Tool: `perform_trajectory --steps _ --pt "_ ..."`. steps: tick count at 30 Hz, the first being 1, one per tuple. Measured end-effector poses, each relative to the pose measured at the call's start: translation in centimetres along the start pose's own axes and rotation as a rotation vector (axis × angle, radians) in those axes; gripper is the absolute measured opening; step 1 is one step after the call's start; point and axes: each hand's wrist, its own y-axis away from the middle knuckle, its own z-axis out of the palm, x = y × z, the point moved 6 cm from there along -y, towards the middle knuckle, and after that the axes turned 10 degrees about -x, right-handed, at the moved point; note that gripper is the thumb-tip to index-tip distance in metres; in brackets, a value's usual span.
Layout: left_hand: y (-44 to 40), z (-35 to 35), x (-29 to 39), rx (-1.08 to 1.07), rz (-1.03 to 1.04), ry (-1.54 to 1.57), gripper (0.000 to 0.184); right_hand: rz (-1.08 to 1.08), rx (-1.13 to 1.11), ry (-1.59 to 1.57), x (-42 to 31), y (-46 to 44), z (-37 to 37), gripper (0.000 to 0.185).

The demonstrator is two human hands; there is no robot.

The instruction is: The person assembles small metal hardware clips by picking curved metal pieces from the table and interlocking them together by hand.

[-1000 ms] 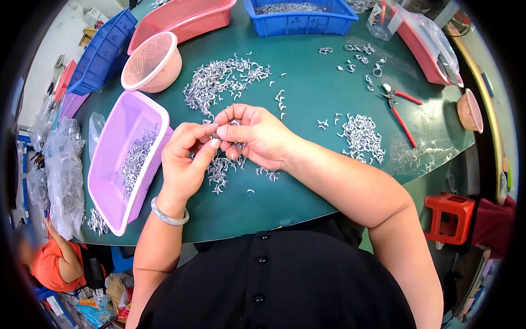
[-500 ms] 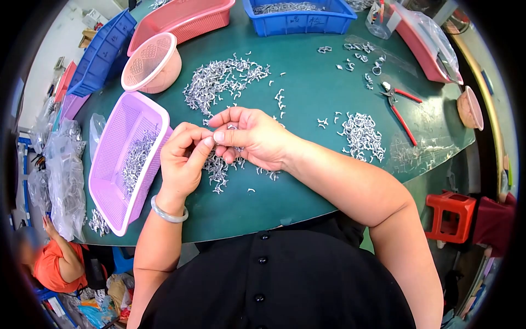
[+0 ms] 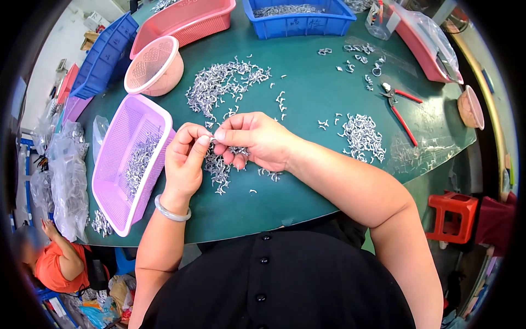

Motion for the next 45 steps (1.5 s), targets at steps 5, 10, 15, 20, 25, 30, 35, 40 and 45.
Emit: perform_trajectory --steps 5,10,15,20,25,30,35,40,45 --pt "0.0 0.1 0.8 0.008 0.114 -0.179 0.004 -0.014 0.031 0.061 0.0 -0.1 -0.2 0.011" --pt "0.0 0.2 0.3 -0.009 0.037 -0.135 0.006 -0.014 0.041 0.087 0.1 0.0 -0.3 0.012" --pt "0.5 0.1 -2.6 -0.018 -0.339 0.525 0.008 -0.026 0.024 0.002 -0.4 0.1 0.3 0.012" --pt "0.2 0.4 -2.6 -0.091 -0.289 0.761 0.010 -0.036 0.021 -0.076 -0.7 0.2 0.2 0.019" --pt "0.1 0.4 -2.3 -0.066 -0.325 0.840 0.006 -0.090 -0.016 -0.050 -0.9 0.1 0.1 0.028" --pt "0.0 -0.1 -2.4 -0.050 -0.312 0.886 0.016 -0.092 -0.026 -0.041 -1.2 0.1 0.2 0.030" --pt "-0.1 1.1 -0.4 -0.031 -0.204 0.280 0.018 -0.081 -0.026 -0.006 -0.9 0.0 0.4 0.030" --pt "0.0 1.2 1.1 -0.045 -0.011 -0.289 0.012 -0.059 -0.006 0.023 -0.6 0.1 0.4 0.031" --pt "0.0 1.2 0.7 -0.022 -0.034 -0.307 0.005 -0.067 -0.014 0.035 -0.5 0.1 0.8 0.033"
